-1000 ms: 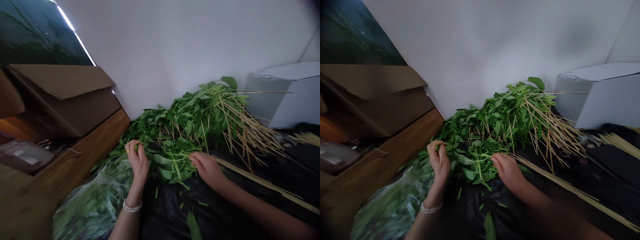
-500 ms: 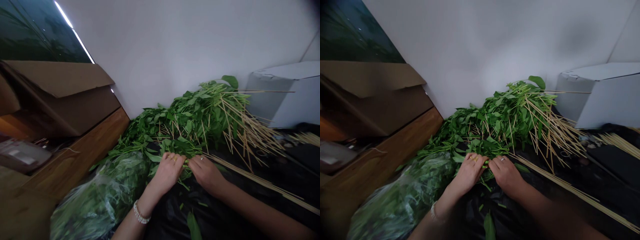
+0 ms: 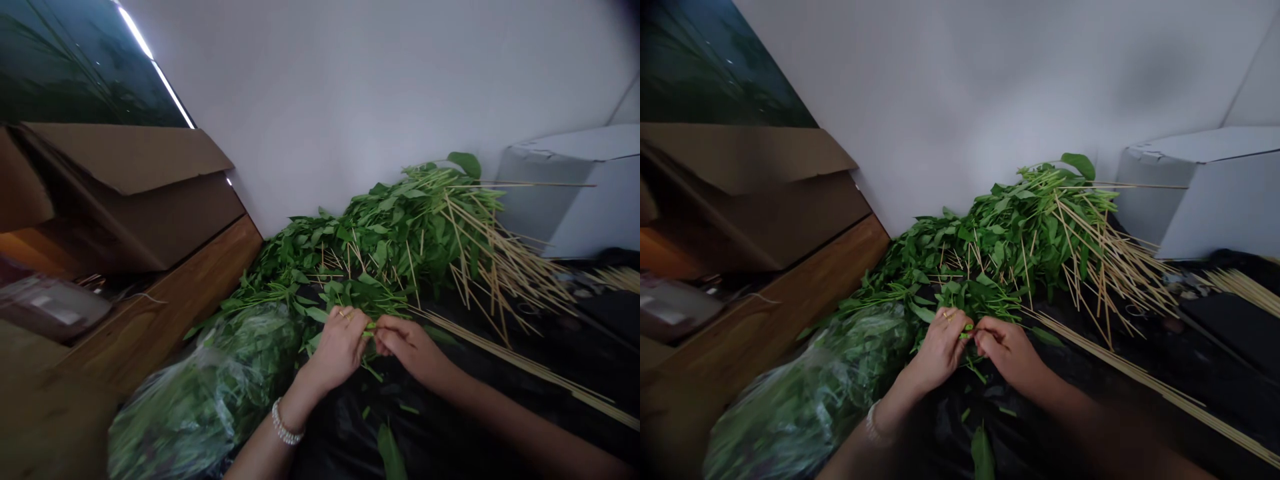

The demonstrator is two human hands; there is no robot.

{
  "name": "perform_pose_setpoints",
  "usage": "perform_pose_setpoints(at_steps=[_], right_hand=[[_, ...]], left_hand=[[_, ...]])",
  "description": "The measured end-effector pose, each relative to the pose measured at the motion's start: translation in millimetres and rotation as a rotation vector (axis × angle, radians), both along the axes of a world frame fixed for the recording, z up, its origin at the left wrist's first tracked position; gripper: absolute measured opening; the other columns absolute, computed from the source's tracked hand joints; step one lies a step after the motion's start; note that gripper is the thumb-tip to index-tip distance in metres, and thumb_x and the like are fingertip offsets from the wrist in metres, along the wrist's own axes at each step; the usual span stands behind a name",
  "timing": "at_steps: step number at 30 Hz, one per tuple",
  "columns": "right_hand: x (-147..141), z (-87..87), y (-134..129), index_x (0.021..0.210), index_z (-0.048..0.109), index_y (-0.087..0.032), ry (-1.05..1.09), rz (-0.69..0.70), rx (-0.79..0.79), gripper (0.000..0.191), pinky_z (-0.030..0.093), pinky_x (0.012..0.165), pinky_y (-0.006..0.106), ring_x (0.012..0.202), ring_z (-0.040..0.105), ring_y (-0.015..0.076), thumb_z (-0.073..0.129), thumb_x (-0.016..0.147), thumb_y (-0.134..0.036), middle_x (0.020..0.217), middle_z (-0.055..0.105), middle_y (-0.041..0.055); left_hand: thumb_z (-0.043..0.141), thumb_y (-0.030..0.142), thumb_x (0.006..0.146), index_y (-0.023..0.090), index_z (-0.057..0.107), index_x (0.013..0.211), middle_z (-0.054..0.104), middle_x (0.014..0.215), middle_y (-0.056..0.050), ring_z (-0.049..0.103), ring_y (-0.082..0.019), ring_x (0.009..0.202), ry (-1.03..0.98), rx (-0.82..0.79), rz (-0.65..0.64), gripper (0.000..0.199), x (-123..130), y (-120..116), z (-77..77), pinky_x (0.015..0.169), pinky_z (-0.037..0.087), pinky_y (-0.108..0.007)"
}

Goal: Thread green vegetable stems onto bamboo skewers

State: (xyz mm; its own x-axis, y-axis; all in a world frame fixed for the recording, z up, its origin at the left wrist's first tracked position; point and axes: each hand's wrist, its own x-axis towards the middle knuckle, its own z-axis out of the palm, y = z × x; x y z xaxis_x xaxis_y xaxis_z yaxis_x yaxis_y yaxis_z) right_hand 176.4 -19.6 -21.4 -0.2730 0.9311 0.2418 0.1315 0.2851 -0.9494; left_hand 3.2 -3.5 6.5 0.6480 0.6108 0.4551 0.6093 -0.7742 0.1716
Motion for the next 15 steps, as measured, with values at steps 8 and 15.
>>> perform_pose_setpoints(at_steps=[8, 15], right_hand=[[12.4, 20.5, -14.2, 0.097, 0.073, -0.018, -0.045, 0.724, -0.41, 0.026, 0.037, 0.052, 0.021, 0.053, 0.05, 0.0087, 0.062, 0.079, -0.033, 0.064, 0.062, -0.0026], [9.2, 16.4, -9.9, 0.098, 0.072, -0.021, -0.209, 0.139, -0.038, 0.021, 0.041, 0.061, 0.022, 0.066, 0.054, 0.011, 0.06, 0.084, -0.031, 0.074, 0.063, -0.0011]], left_hand=[[0.037, 0.029, 0.098, 0.021, 0.052, 0.089, 0.059, 0.075, 0.0, 0.058, -0.015, 0.073, -0.674, -0.091, 0.279, 0.019, -29.3, 20.0, -1.3, 0.073, 0.044, -0.028], [0.042, 0.027, 0.096, 0.021, 0.053, 0.095, 0.052, 0.065, 0.005, 0.051, -0.011, 0.058, -0.693, -0.008, 0.336, 0.013, -37.1, 22.7, -6.1, 0.063, 0.041, -0.024]])
